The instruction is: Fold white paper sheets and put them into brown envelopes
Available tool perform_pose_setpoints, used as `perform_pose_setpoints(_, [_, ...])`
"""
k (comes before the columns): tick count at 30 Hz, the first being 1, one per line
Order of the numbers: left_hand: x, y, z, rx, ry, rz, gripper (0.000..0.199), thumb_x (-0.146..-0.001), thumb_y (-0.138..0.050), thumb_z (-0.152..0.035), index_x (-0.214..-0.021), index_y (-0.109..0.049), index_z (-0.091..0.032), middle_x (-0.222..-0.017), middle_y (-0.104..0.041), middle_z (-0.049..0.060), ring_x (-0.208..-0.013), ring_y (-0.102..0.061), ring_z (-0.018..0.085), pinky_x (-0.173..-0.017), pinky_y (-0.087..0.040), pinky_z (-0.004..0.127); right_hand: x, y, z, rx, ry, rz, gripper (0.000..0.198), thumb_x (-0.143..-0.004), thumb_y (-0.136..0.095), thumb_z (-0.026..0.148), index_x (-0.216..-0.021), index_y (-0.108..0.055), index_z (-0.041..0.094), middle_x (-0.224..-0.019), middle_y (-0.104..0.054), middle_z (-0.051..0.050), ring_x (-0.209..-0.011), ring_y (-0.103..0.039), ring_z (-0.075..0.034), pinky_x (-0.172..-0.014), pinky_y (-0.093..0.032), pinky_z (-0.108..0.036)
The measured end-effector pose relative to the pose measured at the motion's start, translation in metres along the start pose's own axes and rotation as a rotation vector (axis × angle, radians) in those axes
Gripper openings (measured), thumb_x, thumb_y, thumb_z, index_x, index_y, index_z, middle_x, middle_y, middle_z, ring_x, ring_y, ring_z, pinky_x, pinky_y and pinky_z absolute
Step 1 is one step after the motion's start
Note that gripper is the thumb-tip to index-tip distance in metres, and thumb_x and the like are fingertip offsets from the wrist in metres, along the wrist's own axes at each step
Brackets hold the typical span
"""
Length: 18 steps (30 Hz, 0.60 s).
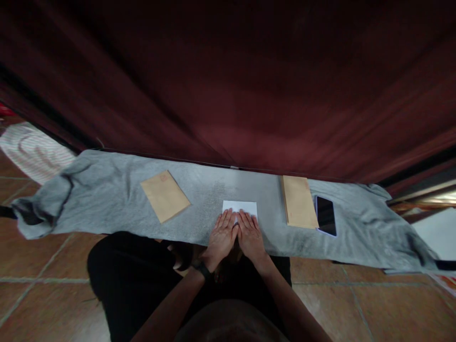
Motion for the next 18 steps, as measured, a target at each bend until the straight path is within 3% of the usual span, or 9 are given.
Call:
perform_pose_setpoints(7, [0.005, 0.000, 0.011, -0.040, 0.078, -0.055, 0.058, -0.103, -0.034, -0.036, -0.152, -0.035, -0.005, -0.157, -0.037, 0.018, -0.150, -0.029, 0.026, -0.122, -0.027, 0.047, -0.002, 0.006, -0.040, 0.069, -0.111, -0.037, 0.051, -0.104, -0.037, 0.028, -0.152, -0.038, 0.009, -0.156, -0.040, -0.016, -0.144, -0.039, -0.029, -0.117, -0.029, -0.052])
perform_pose_setpoints(11, [0.006, 0.004, 0.024, 0.045, 0.161, -0.060, 0.056, -0.101, -0.038, -0.033, -0.150, -0.040, -0.006, -0.156, -0.039, 0.019, -0.147, -0.034, 0.028, -0.121, -0.029, 0.047, -0.001, 0.008, -0.048, 0.086, -0.119, -0.075, 0.052, -0.104, -0.033, 0.026, -0.153, -0.036, 0.008, -0.155, -0.041, -0.017, -0.143, -0.040, -0.029, -0.117, -0.029, -0.052])
perform_pose_setpoints(15, [0.000, 0.005, 0.043, 0.341, 0.315, -0.043, 0.050, -0.097, -0.044, -0.026, -0.145, -0.048, -0.010, -0.153, -0.046, 0.016, -0.142, -0.044, 0.028, -0.118, -0.035, 0.045, 0.001, 0.008, -0.048, 0.091, -0.108, -0.097, 0.053, -0.104, -0.033, 0.026, -0.154, -0.034, 0.008, -0.155, -0.041, -0.018, -0.143, -0.039, -0.030, -0.117, -0.029, -0.052])
perform_pose_setpoints(18, [-0.008, 0.002, 0.060, 0.654, 0.480, -0.067, 0.046, -0.092, -0.053, -0.020, -0.137, -0.056, -0.014, -0.142, -0.059, 0.014, -0.131, -0.055, 0.026, -0.112, -0.043, 0.042, 0.001, 0.008, -0.047, 0.089, -0.115, -0.102, 0.052, -0.104, -0.034, 0.026, -0.153, -0.035, 0.008, -0.155, -0.042, -0.018, -0.143, -0.040, -0.030, -0.117, -0.028, -0.052])
Point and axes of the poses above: each hand's wrist, its own x-axis away from the middle knuckle, its own y-axis out of the back of the hand, z = x × y, the point moved 10 cm from there along -x, towards the middle knuckle
